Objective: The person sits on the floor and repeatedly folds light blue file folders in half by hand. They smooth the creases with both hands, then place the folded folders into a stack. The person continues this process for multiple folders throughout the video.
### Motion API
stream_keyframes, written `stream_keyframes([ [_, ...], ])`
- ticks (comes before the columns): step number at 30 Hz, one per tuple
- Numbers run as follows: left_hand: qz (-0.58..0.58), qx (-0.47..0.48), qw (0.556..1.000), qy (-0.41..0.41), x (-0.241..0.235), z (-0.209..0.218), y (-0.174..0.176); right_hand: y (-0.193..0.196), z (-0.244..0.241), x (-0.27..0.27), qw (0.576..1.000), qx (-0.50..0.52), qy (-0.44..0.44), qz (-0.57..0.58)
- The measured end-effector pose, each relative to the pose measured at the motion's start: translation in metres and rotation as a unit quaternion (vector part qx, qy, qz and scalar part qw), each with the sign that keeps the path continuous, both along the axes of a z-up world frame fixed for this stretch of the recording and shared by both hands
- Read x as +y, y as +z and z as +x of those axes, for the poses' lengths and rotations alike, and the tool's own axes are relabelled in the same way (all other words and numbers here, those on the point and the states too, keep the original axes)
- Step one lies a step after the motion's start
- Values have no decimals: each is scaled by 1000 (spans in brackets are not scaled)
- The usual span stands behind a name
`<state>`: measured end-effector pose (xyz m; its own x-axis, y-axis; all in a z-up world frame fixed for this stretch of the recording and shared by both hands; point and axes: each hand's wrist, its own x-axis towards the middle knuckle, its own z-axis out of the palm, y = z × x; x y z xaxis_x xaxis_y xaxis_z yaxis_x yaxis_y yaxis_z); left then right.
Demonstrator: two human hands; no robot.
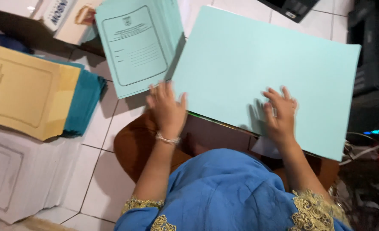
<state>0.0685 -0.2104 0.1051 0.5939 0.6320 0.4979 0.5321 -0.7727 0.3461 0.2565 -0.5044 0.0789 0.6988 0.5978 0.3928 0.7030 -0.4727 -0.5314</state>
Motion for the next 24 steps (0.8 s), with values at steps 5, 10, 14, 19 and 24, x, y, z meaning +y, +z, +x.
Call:
stream_keyframes([
  [5,32,-33,978,-202,-110,65,29,31,-22,-99,989,1,-147,-21],
  [10,83,127,958,-243,-159,122,-4,22,-24,-129,973,-6,-200,-114],
  [14,-16,255,931,-263,-156,125,-15,6,-29,-122,935,85,-228,-258],
  [19,-30,244,927,-283,-154,127,-16,34,26,-90,928,161,-232,-242],
  [24,30,248,933,-259,-155,125,-22,34,180,-45,929,114,-240,-258],
])
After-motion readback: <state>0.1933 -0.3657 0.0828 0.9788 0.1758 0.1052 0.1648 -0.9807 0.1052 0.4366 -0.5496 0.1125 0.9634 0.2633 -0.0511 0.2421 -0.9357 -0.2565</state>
